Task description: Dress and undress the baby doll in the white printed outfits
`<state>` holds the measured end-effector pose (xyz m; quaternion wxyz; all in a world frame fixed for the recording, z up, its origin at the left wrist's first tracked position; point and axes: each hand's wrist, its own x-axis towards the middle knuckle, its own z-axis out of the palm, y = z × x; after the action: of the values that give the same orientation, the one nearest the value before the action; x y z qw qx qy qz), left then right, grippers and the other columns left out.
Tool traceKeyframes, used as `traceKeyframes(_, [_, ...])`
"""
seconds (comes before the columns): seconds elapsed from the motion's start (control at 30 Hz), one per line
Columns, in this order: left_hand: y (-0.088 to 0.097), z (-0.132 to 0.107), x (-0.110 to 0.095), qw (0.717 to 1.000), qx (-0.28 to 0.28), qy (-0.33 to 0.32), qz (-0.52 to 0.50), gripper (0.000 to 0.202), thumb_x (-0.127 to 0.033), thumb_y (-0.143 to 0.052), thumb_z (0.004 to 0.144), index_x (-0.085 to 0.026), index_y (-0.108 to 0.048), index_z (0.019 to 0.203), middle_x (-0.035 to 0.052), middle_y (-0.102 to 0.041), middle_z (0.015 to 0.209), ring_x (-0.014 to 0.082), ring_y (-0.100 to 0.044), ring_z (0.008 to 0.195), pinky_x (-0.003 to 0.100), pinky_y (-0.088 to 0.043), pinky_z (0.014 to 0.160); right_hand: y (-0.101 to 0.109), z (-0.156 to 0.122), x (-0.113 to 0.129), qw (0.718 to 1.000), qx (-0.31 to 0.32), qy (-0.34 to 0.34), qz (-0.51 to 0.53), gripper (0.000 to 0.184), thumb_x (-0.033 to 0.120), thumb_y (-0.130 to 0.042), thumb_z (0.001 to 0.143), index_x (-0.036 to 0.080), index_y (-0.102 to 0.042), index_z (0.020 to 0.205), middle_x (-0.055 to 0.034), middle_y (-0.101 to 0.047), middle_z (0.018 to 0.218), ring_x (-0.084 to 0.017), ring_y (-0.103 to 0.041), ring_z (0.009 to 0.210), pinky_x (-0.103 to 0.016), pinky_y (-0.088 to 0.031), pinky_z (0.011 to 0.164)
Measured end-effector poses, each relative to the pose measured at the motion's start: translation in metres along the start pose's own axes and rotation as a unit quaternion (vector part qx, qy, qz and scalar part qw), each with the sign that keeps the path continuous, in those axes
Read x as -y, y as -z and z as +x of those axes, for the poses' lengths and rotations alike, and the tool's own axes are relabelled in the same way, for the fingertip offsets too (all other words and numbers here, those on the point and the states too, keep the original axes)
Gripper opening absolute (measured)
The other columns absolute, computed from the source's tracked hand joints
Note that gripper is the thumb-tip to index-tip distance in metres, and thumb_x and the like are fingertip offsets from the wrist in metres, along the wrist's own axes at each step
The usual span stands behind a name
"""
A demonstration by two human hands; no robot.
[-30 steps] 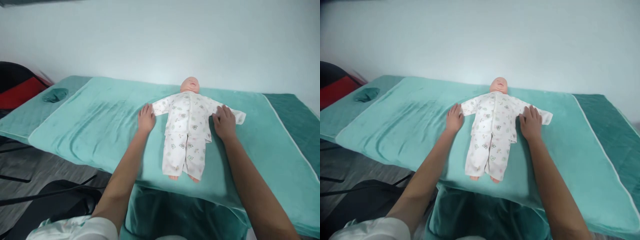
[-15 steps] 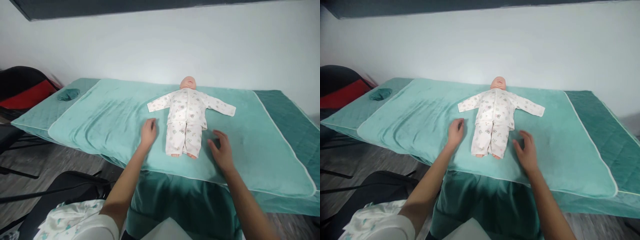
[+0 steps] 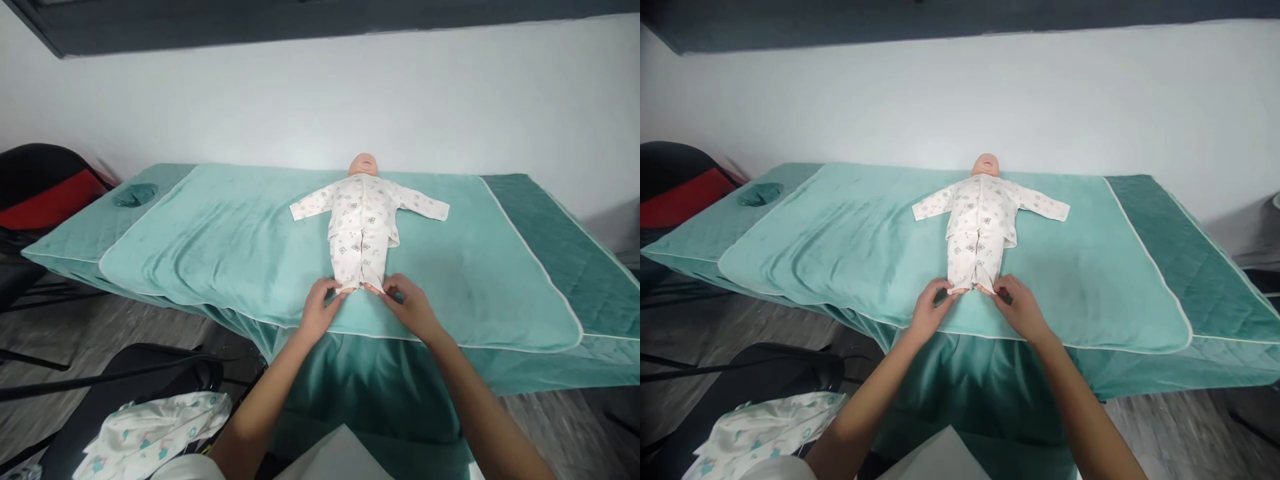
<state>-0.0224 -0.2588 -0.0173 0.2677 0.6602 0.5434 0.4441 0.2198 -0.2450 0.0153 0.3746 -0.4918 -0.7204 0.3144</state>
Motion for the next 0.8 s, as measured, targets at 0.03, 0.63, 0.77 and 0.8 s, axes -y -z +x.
traceKeyframes(0.03, [0.001, -0.001, -0.004, 1.0, 0.003, -0.003, -0.009, 0.012, -0.033, -0.062, 0.092, -0.024, -0.064, 0.099, 0.0064, -0.07, 0.102, 0.0216, -0.066, 0.099, 0.039, -0.054, 0.092, 0.005, -0.002, 0.001, 1.0, -0.004, 0.0, 0.021, 0.019, 0.041, -0.061, 0.095, 0.023, -0.058, 0.089, -0.0032, -0.059, 0.088, -0.018, -0.056, 0.081, -0.034, -0.048, 0.076])
traceKeyframes(0.63, [0.007, 0.011, 0.006, 0.99, -0.078, -0.037, -0.111, 0.014, -0.031, -0.061, 0.096, -0.023, -0.072, 0.098, 0.0071, -0.065, 0.112, 0.0182, -0.062, 0.11, 0.036, -0.049, 0.102, 0.018, 0.0, -0.001, 0.994, 0.082, 0.072, -0.015, 0.015, 0.032, -0.054, 0.102, 0.025, -0.066, 0.098, -0.0051, -0.066, 0.099, -0.019, -0.062, 0.094, -0.035, -0.051, 0.083])
traceKeyframes(0.77, [0.004, 0.067, 0.024, 0.952, -0.125, 0.107, -0.259, 0.023, -0.038, -0.067, 0.092, -0.025, -0.071, 0.11, 0.0067, -0.065, 0.13, 0.021, -0.058, 0.127, 0.039, -0.042, 0.115, 0.025, 0.039, -0.014, 0.998, -0.038, -0.019, 0.049, 0.019, 0.043, -0.061, 0.096, 0.024, -0.065, 0.1, -0.006, -0.067, 0.109, -0.022, -0.064, 0.101, -0.039, -0.052, 0.092])
traceKeyframes(0.8, [0.002, 0.086, 0.028, 0.931, -0.133, 0.142, -0.309, 0.027, -0.039, -0.069, 0.09, -0.025, -0.07, 0.114, 0.0065, -0.064, 0.134, 0.0213, -0.058, 0.13, 0.039, -0.041, 0.117, 0.025, 0.055, -0.022, 0.989, -0.103, -0.066, 0.079, 0.027, 0.046, -0.065, 0.092, 0.024, -0.064, 0.108, -0.0071, -0.066, 0.12, -0.024, -0.063, 0.11, -0.042, -0.051, 0.099])
